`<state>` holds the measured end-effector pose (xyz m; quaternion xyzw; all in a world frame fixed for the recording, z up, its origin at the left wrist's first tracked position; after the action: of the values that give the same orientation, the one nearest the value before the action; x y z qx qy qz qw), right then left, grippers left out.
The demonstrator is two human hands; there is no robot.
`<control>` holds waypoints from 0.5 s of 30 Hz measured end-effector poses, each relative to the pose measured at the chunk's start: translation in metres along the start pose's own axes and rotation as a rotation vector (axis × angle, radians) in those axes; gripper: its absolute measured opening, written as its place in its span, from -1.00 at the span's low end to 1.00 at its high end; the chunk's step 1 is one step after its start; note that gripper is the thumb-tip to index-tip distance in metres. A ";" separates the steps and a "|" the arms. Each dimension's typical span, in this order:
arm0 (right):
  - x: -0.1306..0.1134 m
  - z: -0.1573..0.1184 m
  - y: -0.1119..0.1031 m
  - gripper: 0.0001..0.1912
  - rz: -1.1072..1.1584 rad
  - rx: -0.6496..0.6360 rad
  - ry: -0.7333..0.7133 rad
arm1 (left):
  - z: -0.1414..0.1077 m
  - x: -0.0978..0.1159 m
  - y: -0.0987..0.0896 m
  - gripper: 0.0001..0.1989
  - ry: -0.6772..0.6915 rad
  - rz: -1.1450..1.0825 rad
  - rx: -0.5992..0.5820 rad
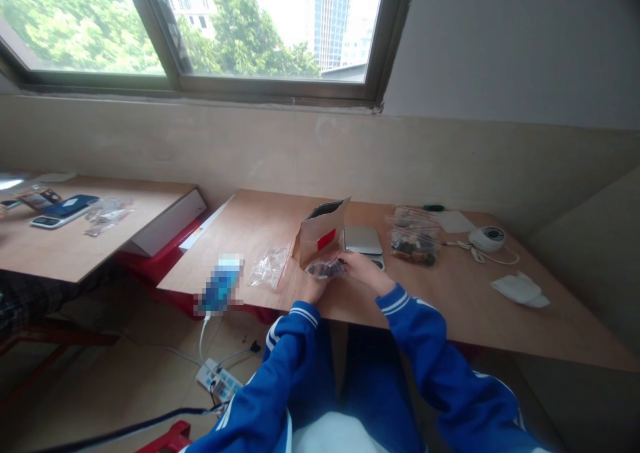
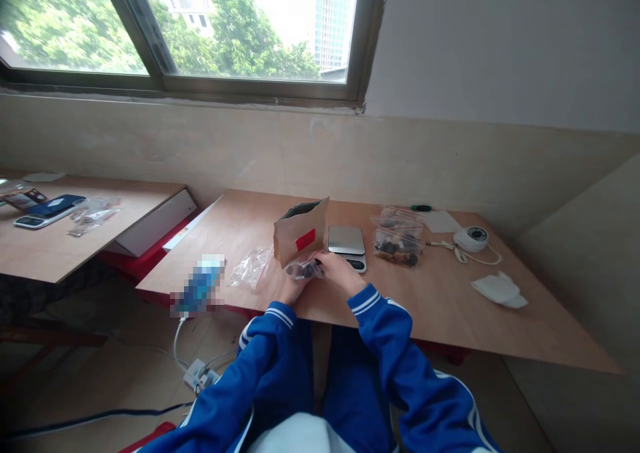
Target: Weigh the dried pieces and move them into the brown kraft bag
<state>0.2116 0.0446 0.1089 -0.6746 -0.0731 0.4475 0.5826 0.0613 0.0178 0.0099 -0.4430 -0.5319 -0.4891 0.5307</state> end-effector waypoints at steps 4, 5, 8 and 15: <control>-0.006 -0.001 -0.011 -0.64 -0.030 -0.023 0.003 | -0.003 0.002 0.002 -0.58 0.011 -0.016 -0.028; -0.008 -0.002 -0.015 -0.64 -0.022 -0.028 0.003 | -0.004 0.002 0.003 -0.58 0.014 -0.030 -0.039; -0.013 -0.002 -0.027 -0.63 0.046 -0.044 -0.011 | -0.010 0.002 0.002 -0.57 0.027 -0.045 -0.054; -0.018 -0.001 -0.046 -0.60 0.160 0.021 -0.037 | -0.015 -0.005 -0.004 -0.57 0.010 0.027 -0.016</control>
<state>0.2208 0.0474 0.1572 -0.6636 -0.0251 0.5056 0.5507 0.0594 0.0028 0.0038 -0.4517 -0.5192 -0.4886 0.5364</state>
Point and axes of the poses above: each hand's wrist, its own z-axis towards the middle knuckle, its own y-axis out of the palm, x = y × z, the point moved 2 cm from there along z, towards the middle knuckle, and after that the axes turned 5 degrees about -x, right-handed, at the moved point
